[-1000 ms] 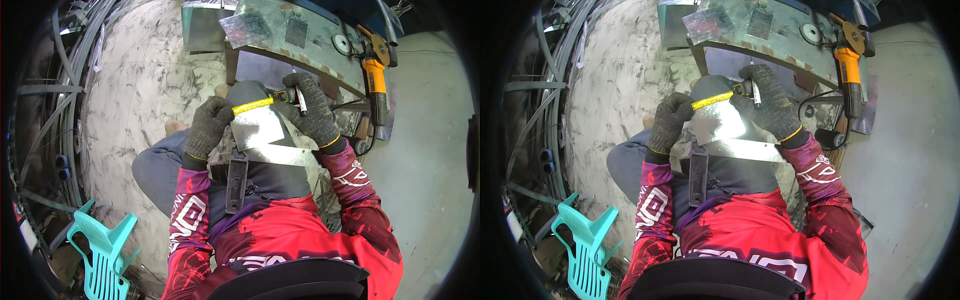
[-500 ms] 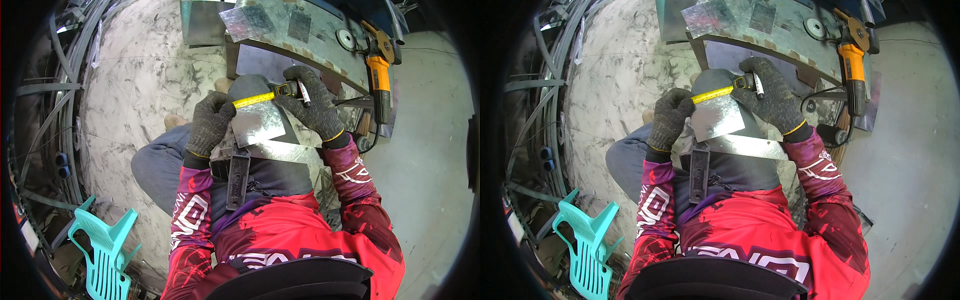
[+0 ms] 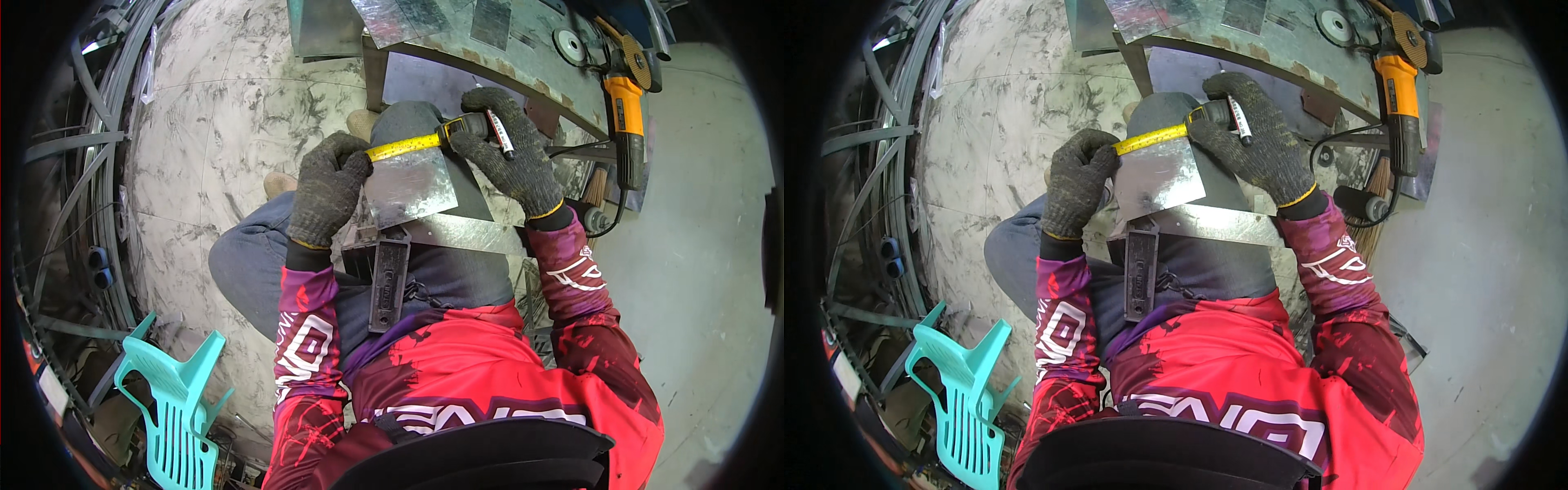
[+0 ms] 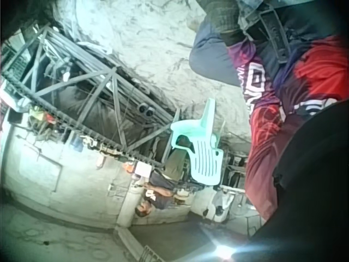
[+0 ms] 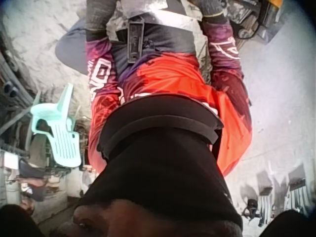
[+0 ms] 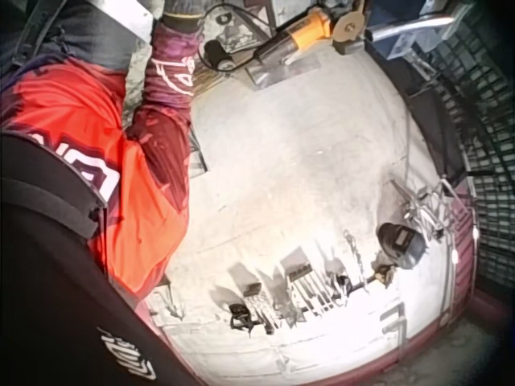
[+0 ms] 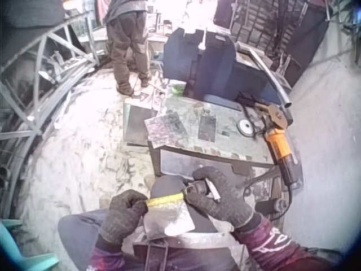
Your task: Measure and mark specific dimensions on a metal plate using a tape measure and a marker.
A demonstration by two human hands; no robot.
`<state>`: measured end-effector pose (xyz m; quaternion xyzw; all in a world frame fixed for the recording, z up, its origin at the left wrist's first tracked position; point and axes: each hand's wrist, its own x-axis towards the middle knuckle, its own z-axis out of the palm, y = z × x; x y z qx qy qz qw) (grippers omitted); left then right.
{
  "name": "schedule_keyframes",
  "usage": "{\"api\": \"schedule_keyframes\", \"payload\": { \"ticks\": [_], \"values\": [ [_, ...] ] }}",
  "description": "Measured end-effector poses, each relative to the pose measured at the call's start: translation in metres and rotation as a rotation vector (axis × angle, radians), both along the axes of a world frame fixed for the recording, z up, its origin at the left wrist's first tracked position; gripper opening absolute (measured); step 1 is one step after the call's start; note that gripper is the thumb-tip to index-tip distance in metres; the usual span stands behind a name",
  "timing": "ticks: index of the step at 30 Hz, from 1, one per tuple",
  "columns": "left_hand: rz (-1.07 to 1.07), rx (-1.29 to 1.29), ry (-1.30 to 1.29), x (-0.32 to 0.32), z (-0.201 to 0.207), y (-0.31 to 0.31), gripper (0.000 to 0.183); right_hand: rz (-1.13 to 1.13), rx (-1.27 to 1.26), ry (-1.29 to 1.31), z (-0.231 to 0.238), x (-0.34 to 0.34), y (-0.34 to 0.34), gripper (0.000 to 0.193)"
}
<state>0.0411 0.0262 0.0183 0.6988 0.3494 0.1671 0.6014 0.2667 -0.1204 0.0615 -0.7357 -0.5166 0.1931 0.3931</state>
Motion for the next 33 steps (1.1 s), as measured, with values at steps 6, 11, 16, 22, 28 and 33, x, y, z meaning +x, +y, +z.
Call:
{"api": "schedule_keyframes", "payload": {
  "ticks": [6, 11, 16, 22, 28, 33],
  "values": [
    [0.011, 0.088, 0.003, 0.0, 0.0, -0.002, 0.013, 0.005, 0.303, 0.014, 0.008, -0.019, -0.022, 0.04],
    [0.031, 0.157, 0.02, -0.001, 0.002, -0.004, 0.012, 0.097, 0.26, 0.362, 0.022, -0.056, -0.012, 0.033],
    [0.061, -0.003, 0.057, 0.0, 0.007, -0.007, 0.014, 0.019, 0.08, 0.272, 0.004, -0.063, 0.002, 0.028],
    [0.095, -0.033, 0.05, -0.002, -0.004, -0.011, 0.013, -0.042, 0.001, 0.124, -0.009, -0.065, 0.007, 0.022],
    [0.126, -0.135, -0.007, 0.0, -0.004, -0.018, 0.011, -0.286, 0.449, 0.09, 0.006, -0.055, -0.006, 0.023],
    [0.12, -0.143, -0.025, -0.004, -0.004, -0.017, 0.011, -0.063, 0.23, -0.364, 0.021, -0.005, 0.01, 0.032]
  ]
}}
